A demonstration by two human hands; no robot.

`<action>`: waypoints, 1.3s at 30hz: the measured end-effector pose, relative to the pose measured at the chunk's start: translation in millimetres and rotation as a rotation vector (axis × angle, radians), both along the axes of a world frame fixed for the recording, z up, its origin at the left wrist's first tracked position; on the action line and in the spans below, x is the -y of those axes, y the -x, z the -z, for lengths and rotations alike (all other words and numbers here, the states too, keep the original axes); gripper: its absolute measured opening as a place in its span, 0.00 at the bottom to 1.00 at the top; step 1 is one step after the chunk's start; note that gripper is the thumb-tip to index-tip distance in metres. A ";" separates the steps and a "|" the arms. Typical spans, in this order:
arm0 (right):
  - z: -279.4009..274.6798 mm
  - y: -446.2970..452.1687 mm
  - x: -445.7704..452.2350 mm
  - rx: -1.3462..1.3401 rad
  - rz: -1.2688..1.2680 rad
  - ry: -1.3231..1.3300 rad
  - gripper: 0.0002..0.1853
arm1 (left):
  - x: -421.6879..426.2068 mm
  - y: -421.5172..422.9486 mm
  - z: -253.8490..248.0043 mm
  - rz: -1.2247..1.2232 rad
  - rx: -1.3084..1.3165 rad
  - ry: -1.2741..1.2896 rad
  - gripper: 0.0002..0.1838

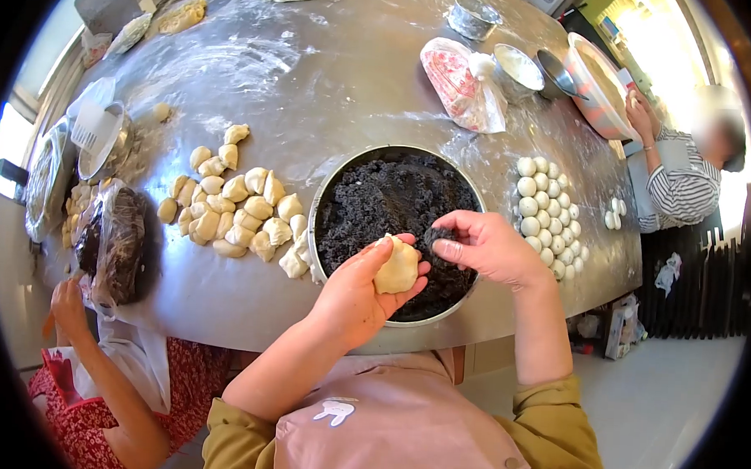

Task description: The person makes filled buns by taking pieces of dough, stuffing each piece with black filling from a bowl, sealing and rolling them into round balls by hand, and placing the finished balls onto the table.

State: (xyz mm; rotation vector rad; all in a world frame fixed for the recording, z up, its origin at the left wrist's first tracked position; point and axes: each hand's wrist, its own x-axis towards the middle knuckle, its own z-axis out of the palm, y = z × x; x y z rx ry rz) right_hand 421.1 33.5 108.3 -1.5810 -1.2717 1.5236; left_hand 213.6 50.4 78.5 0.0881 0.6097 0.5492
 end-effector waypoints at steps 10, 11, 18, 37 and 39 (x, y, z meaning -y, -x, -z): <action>-4.3 62.0 5.3 0.487 -0.005 -0.673 0.17 | 0.8 -24.9 -6.5 -0.260 -0.039 -0.021 0.19; -7.1 61.9 5.1 0.446 0.010 -0.640 0.16 | 1.1 -25.0 -7.1 -0.269 -0.063 -0.044 0.18; -9.4 59.9 9.1 0.410 0.097 -0.665 0.14 | -2.5 -22.8 -15.7 -0.275 -0.077 -0.029 0.15; 4.8 36.9 1.9 0.612 0.141 -0.673 0.14 | -9.3 2.4 -13.8 -0.283 0.013 0.001 0.12; 3.1 41.3 4.1 0.472 0.171 -0.718 0.18 | -8.9 2.3 -14.5 -0.253 0.047 0.002 0.13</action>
